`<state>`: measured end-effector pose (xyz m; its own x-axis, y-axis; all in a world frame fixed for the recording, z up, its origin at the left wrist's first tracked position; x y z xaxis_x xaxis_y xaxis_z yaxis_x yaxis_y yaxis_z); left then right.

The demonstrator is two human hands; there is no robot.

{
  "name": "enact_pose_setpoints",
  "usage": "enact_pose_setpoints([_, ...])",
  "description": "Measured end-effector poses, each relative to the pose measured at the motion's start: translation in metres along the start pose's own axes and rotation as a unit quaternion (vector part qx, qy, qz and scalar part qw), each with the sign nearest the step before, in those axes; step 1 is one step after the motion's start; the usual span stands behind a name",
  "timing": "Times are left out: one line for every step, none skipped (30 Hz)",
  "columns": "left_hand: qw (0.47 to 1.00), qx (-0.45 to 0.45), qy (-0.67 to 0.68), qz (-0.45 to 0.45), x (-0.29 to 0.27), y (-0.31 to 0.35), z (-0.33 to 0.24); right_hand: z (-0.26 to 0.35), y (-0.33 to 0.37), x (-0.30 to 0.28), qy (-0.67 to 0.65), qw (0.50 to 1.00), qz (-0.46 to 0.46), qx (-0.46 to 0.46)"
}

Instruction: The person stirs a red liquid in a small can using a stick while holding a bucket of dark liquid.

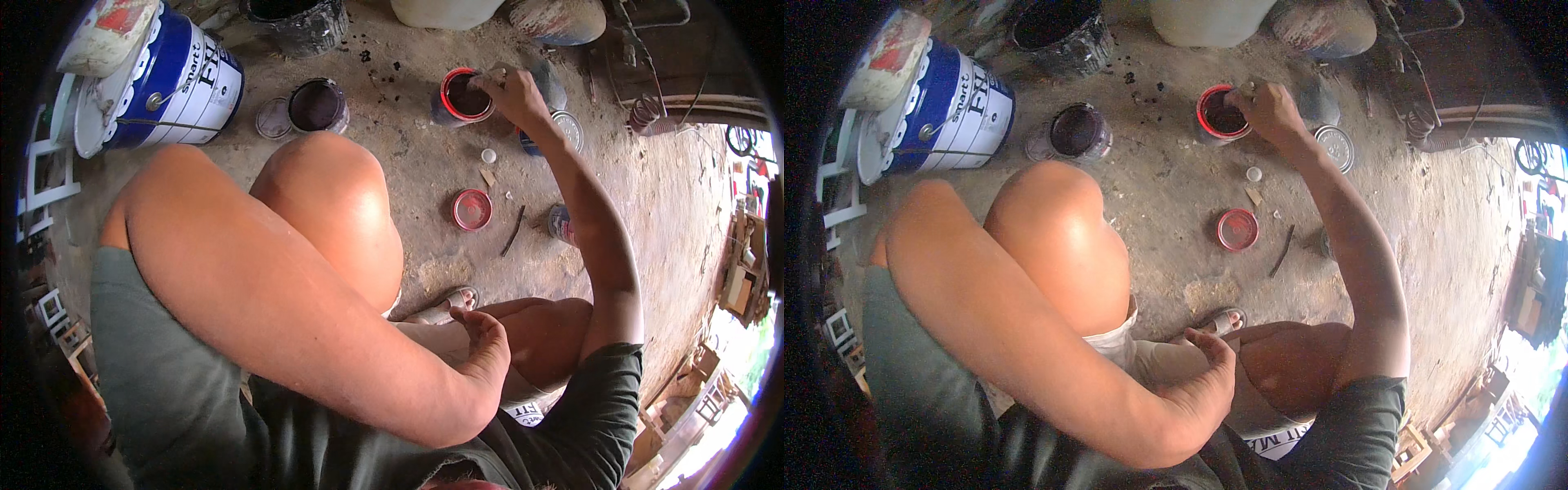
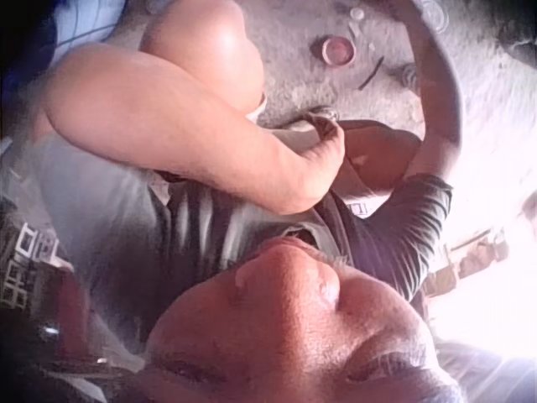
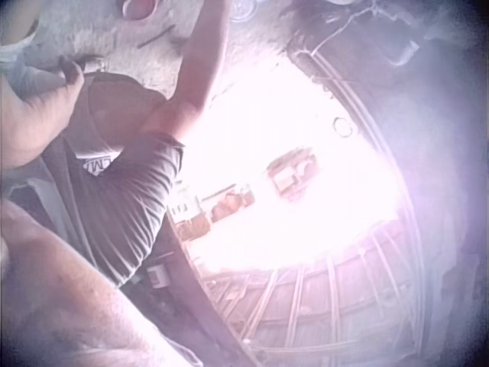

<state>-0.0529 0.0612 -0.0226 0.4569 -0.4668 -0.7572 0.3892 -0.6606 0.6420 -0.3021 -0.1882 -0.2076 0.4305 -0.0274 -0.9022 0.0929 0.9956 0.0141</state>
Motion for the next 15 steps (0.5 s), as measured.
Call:
enact_pose_setpoints([1.0, 0.001, 0.0, -0.003, -0.001, -0.001, 0.0, -0.003, -0.002, -0.002, 0.012, 1.0, -0.02, 0.019])
enact_pose_setpoints([1.0, 0.001, 0.0, 0.0, -0.001, -0.001, 0.0, 0.001, -0.001, -0.001, 0.039, 0.999, -0.003, -0.001])
enact_pose_setpoints([1.0, 0.001, 0.001, 0.005, -0.001, -0.001, -0.001, 0.004, 0.003, -0.001, 0.067, 0.997, 0.013, -0.021])
enact_pose_setpoints([1.0, 0.0, 0.002, 0.007, -0.001, 0.0, 0.0, 0.008, 0.006, 0.0, 0.094, 0.994, 0.03, -0.041])
enact_pose_setpoints([1.0, 0.0, 0.002, 0.008, -0.001, 0.0, 0.0, 0.013, 0.008, -0.001, 0.048, 0.997, 0.047, -0.042])
enact_pose_setpoints([1.0, 0.0, 0.002, 0.01, -0.002, 0.0, 0.0, 0.019, 0.009, -0.003, 0.002, 0.997, 0.064, -0.044])
enact_pose_setpoints([1.0, -0.001, 0.004, 0.013, 0.0, 0.0, 0.0, 0.024, 0.009, -0.003, -0.045, 0.995, 0.081, -0.046])
enact_pose_setpoints([1.0, 0.001, 0.0, 0.013, -0.001, -0.001, -0.001, 0.016, 0.006, -0.004, -0.052, 0.996, 0.072, -0.017])
enact_pose_setpoints([1.0, 0.004, -0.004, 0.012, -0.002, -0.001, -0.001, 0.004, 0.001, -0.003, -0.058, 0.996, 0.064, 0.014])
enact_pose_setpoints([1.0, 0.006, -0.008, 0.009, -0.002, -0.002, -0.001, -0.009, -0.002, -0.001, -0.065, 0.995, 0.055, 0.045])
enact_pose_setpoints([1.0, 0.007, -0.006, 0.011, -0.002, -0.002, -0.001, -0.006, -0.006, -0.005, 0.008, 0.999, -0.011, 0.03])
enact_pose_setpoints([1.0, 0.008, -0.006, 0.012, -0.002, -0.002, -0.001, -0.001, -0.003, -0.004, 0.025, 1.0, -0.005, -0.009])
enact_pose_setpoints([1.0, 0.008, -0.005, 0.014, -0.002, -0.002, -0.001, 0.002, 0.004, -0.003, 0.043, 0.998, 0.0, -0.048])
enact_pose_setpoints([1.0, 0.008, -0.004, 0.018, -0.001, -0.001, 0.0, 0.01, 0.008, -0.006, 0.034, 0.997, 0.003, -0.069])
enact_pose_setpoints([1.0, 0.006, -0.003, 0.022, -0.001, 0.0, 0.0, 0.018, 0.011, -0.007, 0.025, 0.996, 0.006, -0.089])
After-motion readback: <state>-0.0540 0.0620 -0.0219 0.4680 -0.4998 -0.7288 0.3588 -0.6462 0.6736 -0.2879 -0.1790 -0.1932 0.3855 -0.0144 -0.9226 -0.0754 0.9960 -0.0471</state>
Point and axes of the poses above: each hand's wrist, its own y-axis away from the middle knuckle, its own x-axis out of the palm, z = x × y, the point moved 5 cm from there along -y, towards the middle knuckle
